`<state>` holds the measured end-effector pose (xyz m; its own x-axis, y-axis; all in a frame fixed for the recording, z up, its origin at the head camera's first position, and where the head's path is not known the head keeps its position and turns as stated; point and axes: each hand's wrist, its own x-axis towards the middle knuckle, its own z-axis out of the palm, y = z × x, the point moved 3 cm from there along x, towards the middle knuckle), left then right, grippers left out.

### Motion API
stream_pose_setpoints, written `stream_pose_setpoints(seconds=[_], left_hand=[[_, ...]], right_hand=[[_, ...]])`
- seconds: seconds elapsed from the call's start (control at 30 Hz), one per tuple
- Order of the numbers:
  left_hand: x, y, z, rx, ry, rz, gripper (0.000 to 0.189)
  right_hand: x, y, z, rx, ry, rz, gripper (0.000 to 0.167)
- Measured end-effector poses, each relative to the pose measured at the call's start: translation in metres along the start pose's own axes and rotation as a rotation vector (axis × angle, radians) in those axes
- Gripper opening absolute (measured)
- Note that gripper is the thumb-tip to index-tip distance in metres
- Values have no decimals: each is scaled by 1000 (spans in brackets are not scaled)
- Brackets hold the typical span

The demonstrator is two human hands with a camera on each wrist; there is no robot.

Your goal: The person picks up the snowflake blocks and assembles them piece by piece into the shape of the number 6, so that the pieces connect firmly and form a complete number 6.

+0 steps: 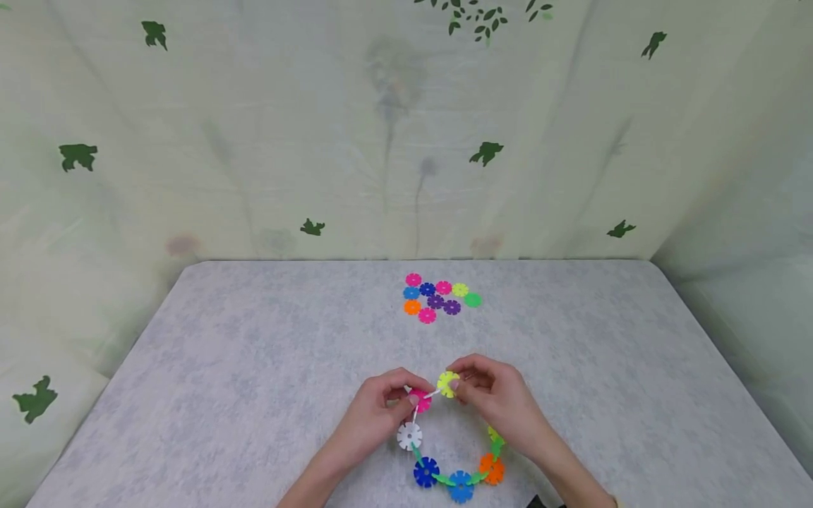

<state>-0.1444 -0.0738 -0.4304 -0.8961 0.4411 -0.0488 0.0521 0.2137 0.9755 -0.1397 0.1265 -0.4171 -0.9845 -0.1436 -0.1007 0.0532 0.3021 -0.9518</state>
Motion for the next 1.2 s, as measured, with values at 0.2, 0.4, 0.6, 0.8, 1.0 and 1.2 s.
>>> stream_pose_setpoints(seconds=[0.2, 0.4, 0.6, 0.8, 1.0, 1.2], left_hand=[[-1, -1, 1, 6, 25, 27, 28], [0, -3, 3, 9, 7, -38, 31], [2, -4, 6, -38, -47, -138, 20], [2, -7, 8, -112, -70, -163, 19], [3, -7, 5, -107, -2, -158, 15], [5, -8, 3, -104, -8, -138, 14]], right_hand=[[0, -1, 3, 13, -22, -31, 14], [0, -1, 5, 32, -49, -18, 16], [0, 1, 5, -17, -98, -69, 24], [3, 1, 5, -10, -226, -135, 32], [29, 4, -19, -86, -229, -140, 28], [70, 10, -50, -291, -146, -170, 28]])
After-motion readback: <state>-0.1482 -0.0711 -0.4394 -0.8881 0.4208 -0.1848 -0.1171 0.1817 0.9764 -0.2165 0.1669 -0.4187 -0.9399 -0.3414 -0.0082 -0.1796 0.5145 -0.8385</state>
